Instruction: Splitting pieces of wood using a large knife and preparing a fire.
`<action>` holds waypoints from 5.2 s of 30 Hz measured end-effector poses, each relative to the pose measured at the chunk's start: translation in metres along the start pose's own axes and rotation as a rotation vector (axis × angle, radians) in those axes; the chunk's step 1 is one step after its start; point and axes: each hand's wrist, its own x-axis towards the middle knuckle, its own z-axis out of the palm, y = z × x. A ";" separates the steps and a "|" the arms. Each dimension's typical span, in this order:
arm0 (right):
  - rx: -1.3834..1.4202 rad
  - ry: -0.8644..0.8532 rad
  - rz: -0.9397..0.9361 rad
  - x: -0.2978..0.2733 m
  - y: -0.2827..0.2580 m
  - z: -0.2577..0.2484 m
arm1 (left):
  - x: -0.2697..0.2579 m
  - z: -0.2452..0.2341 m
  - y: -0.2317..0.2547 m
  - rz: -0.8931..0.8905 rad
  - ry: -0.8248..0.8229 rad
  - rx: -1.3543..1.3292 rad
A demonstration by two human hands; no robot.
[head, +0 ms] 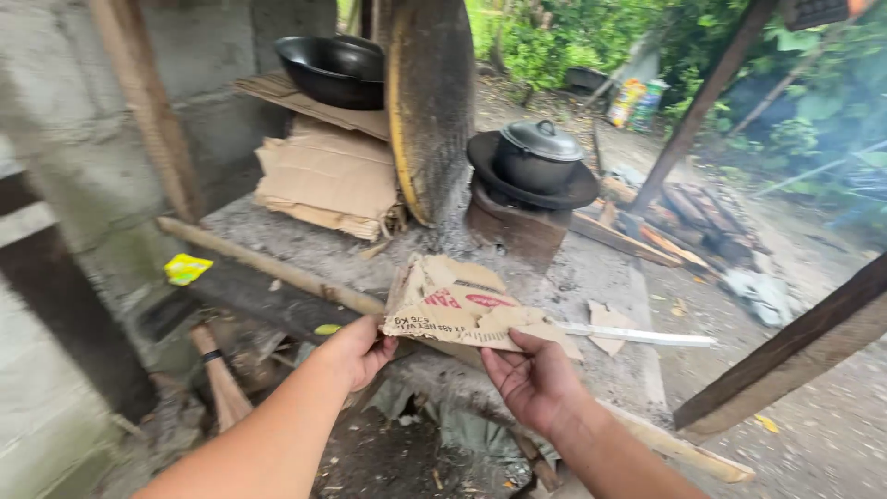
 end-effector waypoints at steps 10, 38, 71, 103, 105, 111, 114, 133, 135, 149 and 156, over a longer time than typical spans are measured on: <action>-0.285 0.073 0.110 -0.036 0.020 0.039 | -0.186 0.025 0.052 0.033 -0.164 0.121; -0.135 -0.022 0.121 0.227 0.104 0.239 | -0.080 -0.167 0.277 0.151 0.334 0.223; -0.073 0.166 0.150 0.264 0.070 0.341 | -0.037 -0.041 0.269 0.277 0.215 0.477; -1.149 0.095 -0.898 -0.192 0.027 0.070 | -0.257 0.201 0.016 -0.049 -0.638 0.817; -1.044 0.212 -0.801 -0.239 0.014 0.035 | -0.299 0.222 -0.019 -0.027 -0.713 0.889; -1.007 0.452 -0.787 -0.360 -0.015 -0.085 | -0.409 0.284 -0.138 0.115 -0.921 1.005; -0.743 0.535 -0.743 -0.434 -0.013 -0.113 | -0.445 0.311 -0.209 0.346 -1.040 0.927; -0.595 0.886 -0.777 -0.606 -0.084 -0.309 | -0.564 0.426 -0.428 0.625 -1.597 0.973; -0.532 0.918 -0.703 -0.614 -0.108 -0.315 | -0.538 0.454 -0.449 0.525 -1.474 1.276; -0.560 0.904 -0.820 -0.565 -0.332 -0.456 | -0.459 0.682 -0.566 0.603 -1.483 1.193; -0.589 0.689 -0.818 -0.503 -0.443 -0.527 | -0.397 0.764 -0.593 0.637 -1.313 1.182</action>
